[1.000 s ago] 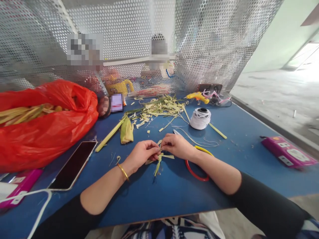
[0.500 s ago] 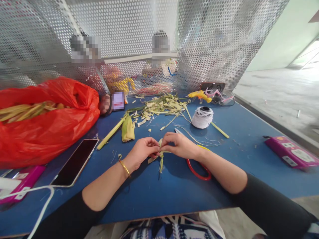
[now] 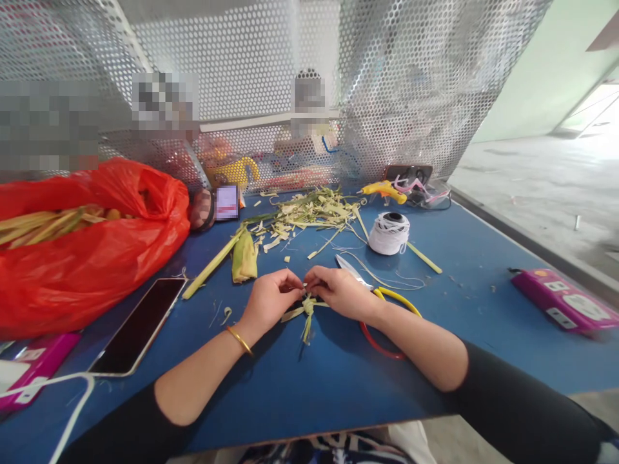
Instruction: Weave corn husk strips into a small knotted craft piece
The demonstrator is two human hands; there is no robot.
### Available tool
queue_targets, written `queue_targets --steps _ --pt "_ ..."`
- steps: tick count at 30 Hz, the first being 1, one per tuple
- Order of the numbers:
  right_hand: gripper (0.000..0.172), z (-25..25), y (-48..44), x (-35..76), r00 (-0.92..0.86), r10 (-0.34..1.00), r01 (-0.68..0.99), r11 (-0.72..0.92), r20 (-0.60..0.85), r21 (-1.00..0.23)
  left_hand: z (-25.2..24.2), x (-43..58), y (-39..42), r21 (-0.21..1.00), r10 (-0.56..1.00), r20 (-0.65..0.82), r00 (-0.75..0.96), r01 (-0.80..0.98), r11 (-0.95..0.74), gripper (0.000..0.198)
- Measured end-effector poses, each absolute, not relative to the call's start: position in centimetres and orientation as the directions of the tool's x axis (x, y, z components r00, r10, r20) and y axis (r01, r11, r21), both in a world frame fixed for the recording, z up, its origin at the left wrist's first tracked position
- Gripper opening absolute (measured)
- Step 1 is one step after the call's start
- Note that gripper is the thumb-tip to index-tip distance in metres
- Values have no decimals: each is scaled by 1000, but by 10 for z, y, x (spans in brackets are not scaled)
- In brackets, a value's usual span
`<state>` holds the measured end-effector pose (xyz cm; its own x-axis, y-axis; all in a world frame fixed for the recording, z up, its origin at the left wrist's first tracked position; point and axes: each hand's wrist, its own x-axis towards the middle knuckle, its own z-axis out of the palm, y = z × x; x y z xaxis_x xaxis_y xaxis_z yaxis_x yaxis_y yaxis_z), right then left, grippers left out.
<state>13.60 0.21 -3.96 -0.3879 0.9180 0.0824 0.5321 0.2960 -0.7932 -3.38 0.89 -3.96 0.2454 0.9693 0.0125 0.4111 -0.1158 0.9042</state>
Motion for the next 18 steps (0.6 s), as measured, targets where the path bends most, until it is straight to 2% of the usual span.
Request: queue_targets --steps 4,7,13,18 --pt "21 -39 3 135 -360 930 542 266 66 -797 -42 -33 4 619 899 326 292 653 -437 12" --pt "20 -39 3 134 -346 937 553 247 51 -796 -46 -32 3 453 825 445 350 706 -544 16" --pt "27 -39 5 132 -326 944 579 240 48 -779 -54 -32 8 366 672 620 405 609 -704 17" --pt "16 -41 7 131 -291 950 595 274 115 -755 -53 -32 7 364 637 654 408 568 -738 17"
